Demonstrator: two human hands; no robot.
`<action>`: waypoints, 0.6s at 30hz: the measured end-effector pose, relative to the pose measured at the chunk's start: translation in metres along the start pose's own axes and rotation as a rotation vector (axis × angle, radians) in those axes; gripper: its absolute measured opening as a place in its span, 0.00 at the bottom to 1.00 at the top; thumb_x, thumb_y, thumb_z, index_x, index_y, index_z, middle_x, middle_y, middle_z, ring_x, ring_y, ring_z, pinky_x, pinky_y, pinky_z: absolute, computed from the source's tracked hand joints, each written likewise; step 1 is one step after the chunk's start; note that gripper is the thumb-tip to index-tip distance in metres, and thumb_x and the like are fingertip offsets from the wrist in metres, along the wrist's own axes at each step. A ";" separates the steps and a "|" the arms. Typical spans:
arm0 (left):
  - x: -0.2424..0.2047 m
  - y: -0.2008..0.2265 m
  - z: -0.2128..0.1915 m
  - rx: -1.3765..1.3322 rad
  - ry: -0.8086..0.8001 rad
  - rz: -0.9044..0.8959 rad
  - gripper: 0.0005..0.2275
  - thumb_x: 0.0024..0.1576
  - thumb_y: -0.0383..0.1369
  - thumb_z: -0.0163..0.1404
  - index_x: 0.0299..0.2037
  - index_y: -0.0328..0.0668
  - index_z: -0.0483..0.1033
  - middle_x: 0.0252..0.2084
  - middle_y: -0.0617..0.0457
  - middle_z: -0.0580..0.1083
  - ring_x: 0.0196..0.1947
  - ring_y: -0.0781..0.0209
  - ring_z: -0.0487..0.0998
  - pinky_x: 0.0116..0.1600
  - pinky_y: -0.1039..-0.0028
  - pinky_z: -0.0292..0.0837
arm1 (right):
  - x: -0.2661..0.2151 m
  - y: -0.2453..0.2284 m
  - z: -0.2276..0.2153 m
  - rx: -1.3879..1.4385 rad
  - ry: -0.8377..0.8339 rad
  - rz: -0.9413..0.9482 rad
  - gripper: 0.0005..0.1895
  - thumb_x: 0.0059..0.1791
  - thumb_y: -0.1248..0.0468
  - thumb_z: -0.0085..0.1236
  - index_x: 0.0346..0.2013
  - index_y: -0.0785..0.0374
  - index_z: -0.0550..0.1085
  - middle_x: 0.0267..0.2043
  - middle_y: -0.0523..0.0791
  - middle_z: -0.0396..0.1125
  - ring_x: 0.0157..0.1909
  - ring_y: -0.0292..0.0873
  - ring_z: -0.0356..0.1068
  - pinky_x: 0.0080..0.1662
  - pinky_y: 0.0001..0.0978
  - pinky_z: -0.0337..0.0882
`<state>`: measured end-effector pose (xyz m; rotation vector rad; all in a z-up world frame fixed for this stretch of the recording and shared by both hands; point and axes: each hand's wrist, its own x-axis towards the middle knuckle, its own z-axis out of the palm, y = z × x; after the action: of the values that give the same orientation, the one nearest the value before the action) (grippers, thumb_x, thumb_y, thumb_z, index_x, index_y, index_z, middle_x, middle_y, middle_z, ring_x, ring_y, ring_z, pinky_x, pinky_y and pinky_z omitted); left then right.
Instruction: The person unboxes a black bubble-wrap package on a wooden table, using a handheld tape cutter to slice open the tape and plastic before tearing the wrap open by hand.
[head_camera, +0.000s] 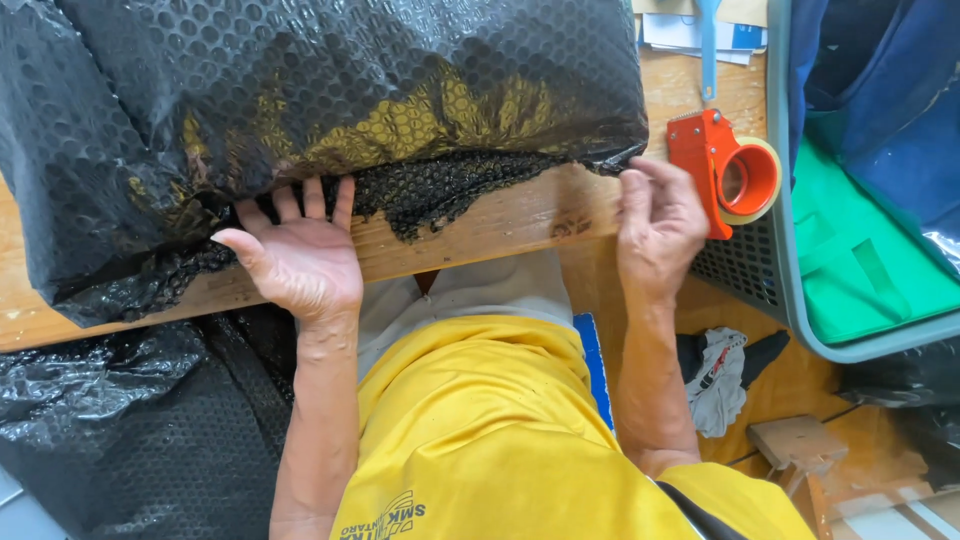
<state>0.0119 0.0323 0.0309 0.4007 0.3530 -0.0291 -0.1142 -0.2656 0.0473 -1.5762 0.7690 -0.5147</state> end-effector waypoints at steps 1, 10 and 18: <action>0.001 -0.002 -0.003 -0.005 -0.008 0.011 0.51 0.53 0.53 0.58 0.79 0.69 0.28 0.80 0.47 0.28 0.80 0.35 0.40 0.77 0.32 0.42 | 0.004 0.000 -0.019 -0.304 0.131 -0.325 0.07 0.56 0.63 0.66 0.45 0.62 0.80 0.25 0.47 0.69 0.23 0.40 0.69 0.27 0.28 0.74; -0.039 -0.051 -0.015 0.420 0.077 0.177 0.33 0.57 0.42 0.55 0.70 0.45 0.55 0.71 0.39 0.62 0.64 0.40 0.73 0.64 0.55 0.74 | 0.011 -0.025 -0.035 -0.649 0.075 -0.732 0.15 0.54 0.73 0.74 0.49 0.73 0.73 0.43 0.53 0.66 0.43 0.49 0.67 0.44 0.39 0.73; -0.029 -0.126 0.008 1.786 -0.993 0.765 0.20 0.55 0.33 0.66 0.55 0.35 0.77 0.53 0.43 0.75 0.57 0.44 0.73 0.62 0.58 0.72 | 0.050 -0.031 0.009 -0.767 -0.096 -0.984 0.33 0.55 0.52 0.72 0.61 0.72 0.66 0.57 0.58 0.65 0.60 0.58 0.65 0.60 0.52 0.69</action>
<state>-0.0245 -0.0879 0.0004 2.1493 -0.9747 0.2221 -0.0683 -0.2946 0.0715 -2.6714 0.0240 -0.8895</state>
